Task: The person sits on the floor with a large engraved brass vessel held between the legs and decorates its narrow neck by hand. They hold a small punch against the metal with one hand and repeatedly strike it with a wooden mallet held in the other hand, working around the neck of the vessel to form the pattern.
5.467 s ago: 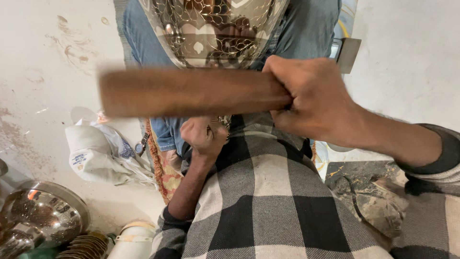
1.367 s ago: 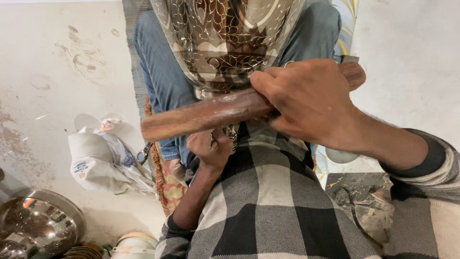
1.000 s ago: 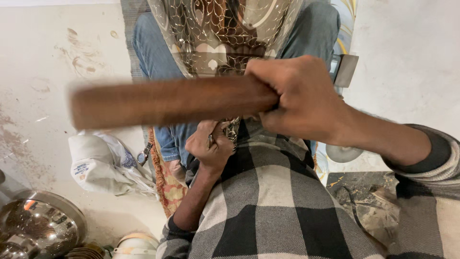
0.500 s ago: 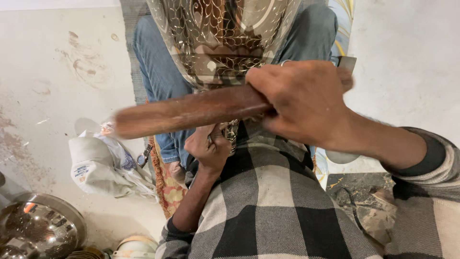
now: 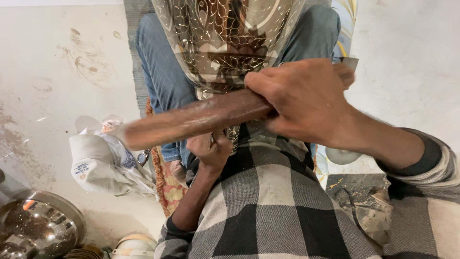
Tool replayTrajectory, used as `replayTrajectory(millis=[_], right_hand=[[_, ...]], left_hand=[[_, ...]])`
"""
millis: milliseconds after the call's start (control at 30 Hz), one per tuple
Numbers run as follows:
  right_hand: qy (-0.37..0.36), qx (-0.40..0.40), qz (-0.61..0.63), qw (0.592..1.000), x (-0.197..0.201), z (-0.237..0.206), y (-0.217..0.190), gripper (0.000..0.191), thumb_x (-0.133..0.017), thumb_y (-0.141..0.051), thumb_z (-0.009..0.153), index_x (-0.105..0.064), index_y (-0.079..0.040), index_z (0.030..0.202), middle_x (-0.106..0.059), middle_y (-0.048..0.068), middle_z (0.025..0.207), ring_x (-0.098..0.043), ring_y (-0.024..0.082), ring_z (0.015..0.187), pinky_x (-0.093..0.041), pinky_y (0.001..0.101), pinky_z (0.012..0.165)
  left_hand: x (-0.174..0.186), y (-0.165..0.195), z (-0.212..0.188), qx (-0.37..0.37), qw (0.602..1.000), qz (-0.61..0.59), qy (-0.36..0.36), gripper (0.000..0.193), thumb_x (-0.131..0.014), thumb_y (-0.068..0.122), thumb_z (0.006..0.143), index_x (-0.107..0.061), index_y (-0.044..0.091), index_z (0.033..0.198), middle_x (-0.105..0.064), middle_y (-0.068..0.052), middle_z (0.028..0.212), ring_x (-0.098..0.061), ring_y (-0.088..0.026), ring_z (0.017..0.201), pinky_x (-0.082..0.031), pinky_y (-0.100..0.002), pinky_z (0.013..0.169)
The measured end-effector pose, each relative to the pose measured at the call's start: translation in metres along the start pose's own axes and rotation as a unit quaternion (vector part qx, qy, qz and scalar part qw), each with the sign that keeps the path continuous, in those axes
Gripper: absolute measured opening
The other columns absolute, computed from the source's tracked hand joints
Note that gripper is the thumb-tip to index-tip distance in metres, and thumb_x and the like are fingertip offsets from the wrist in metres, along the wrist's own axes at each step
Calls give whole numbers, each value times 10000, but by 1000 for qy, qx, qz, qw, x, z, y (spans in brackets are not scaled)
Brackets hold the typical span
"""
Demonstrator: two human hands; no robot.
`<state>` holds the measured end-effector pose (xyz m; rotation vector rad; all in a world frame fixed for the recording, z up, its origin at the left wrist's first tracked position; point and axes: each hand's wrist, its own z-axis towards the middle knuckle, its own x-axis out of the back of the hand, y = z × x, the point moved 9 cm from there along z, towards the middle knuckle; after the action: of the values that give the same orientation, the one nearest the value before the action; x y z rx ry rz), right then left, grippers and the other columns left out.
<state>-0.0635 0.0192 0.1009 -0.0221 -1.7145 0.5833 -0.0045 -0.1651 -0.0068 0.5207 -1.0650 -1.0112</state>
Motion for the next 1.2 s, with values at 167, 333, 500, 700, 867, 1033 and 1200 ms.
replayTrajectory(millis=[167,333,500,700,867,1033,1200], right_hand=[[-49,-46,27,997,-6,-3,-1,218,-776,-183,759,-628,-110,902,-625,17,634,-599,149,469,-471,340,432],[75,7,74,994,4,-5,-10,282,-785,-118,659,-599,-74,866,-623,67,654,-630,233,557,-457,410,503],[107,11,169,980,5,-8,1,357,-732,-93,648,-640,-34,989,-658,102,710,-635,243,538,-473,379,476],[-4,-21,186,982,-6,-2,1,239,-777,-131,732,-606,-65,886,-631,37,628,-605,183,472,-454,362,459],[41,-9,66,997,5,1,-7,270,-790,-203,777,-590,-66,898,-612,52,647,-602,183,506,-463,364,461],[-95,-34,-89,991,-22,-1,0,318,-803,-233,689,-596,-77,873,-626,48,623,-619,192,488,-471,362,400],[-63,-21,8,998,-19,1,-1,243,-762,-166,718,-583,-98,867,-623,33,649,-603,188,489,-467,363,452]], left_hand=[[1,-4,-1,15,1000,4,3,121,-688,-65,849,-709,2,948,-659,-147,736,-647,-258,583,-489,-355,563],[2,6,6,-27,999,3,-24,205,-652,-93,873,-710,-8,1050,-706,-141,800,-699,-264,643,-533,-342,595],[1,11,12,-24,999,-16,-32,223,-617,-127,907,-689,-33,1096,-723,-138,835,-742,-259,704,-563,-333,630],[-1,7,14,-23,999,-7,-33,253,-627,-121,854,-711,-4,1062,-750,-125,807,-723,-203,658,-560,-308,598],[0,2,11,-3,998,-62,-30,256,-599,-118,891,-690,-49,1120,-766,-138,877,-765,-208,719,-589,-306,626],[-3,-4,10,-4,999,2,-50,252,-595,-29,752,-743,-39,956,-675,-120,683,-660,-230,532,-525,-364,545],[0,-2,7,-12,999,-6,-32,142,-639,-50,852,-715,23,946,-704,-123,786,-703,-286,662,-545,-383,626]])
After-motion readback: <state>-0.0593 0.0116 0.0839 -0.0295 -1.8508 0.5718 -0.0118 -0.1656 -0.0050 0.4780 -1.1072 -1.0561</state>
